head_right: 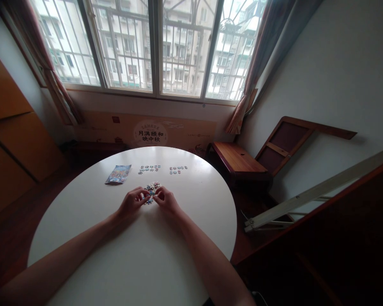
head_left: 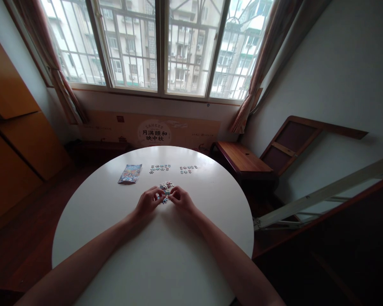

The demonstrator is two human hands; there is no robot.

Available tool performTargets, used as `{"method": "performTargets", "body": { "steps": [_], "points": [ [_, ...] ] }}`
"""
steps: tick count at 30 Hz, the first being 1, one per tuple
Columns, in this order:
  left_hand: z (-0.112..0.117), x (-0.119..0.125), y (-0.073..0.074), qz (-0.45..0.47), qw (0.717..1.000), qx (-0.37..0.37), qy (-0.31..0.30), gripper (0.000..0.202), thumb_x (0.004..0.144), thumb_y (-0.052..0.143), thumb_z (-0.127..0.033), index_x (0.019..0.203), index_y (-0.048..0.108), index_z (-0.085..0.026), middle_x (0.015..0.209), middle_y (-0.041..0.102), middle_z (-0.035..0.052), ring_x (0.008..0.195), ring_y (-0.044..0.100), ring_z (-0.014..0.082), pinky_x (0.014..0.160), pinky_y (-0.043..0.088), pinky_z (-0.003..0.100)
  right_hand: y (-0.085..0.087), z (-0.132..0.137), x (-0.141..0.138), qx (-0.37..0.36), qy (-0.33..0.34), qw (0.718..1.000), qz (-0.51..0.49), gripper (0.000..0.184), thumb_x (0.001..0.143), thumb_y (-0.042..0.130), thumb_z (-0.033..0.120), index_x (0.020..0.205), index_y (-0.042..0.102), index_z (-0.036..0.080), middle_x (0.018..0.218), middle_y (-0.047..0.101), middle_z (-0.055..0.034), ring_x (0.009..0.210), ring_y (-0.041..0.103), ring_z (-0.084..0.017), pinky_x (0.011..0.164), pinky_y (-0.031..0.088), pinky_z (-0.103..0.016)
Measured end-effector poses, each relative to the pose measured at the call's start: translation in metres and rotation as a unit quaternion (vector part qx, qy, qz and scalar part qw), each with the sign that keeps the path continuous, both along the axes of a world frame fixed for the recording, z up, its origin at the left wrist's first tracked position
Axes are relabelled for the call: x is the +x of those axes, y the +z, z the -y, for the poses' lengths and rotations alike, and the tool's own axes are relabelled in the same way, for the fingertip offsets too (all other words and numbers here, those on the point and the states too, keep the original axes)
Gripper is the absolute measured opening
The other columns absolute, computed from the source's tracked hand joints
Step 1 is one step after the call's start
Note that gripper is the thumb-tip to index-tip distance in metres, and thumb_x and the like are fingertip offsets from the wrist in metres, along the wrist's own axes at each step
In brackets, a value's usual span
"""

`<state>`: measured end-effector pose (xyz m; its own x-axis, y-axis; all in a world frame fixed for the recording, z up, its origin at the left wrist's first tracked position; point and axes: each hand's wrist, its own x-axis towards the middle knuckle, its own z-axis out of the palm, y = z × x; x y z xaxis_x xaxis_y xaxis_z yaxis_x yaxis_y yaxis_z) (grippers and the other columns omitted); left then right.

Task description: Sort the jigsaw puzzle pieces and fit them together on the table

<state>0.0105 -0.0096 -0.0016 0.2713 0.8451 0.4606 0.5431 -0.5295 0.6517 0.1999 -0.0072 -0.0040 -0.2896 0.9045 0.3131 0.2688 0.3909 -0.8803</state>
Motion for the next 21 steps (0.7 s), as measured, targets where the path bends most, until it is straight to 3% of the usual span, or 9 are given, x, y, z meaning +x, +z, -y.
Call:
{"method": "performTargets", "body": {
  "steps": [21],
  "points": [
    [0.0013, 0.0000, 0.0009, -0.019, 1.000, 0.012, 0.007, 0.022, 0.083, 0.057, -0.039, 0.082, 0.066, -0.019, 0.077, 0.062, 0.0012, 0.057, 0.055, 0.0098, 0.055, 0.045, 0.021, -0.0040, -0.0016, -0.0010, 0.008, -0.004, 1.000, 0.014, 0.016, 0.077, 0.057, 0.032, 0.085, 0.052, 0.019, 0.058, 0.048, 0.0067, 0.050, 0.040, -0.008, 0.051, 0.032, -0.020]
  ]
}}
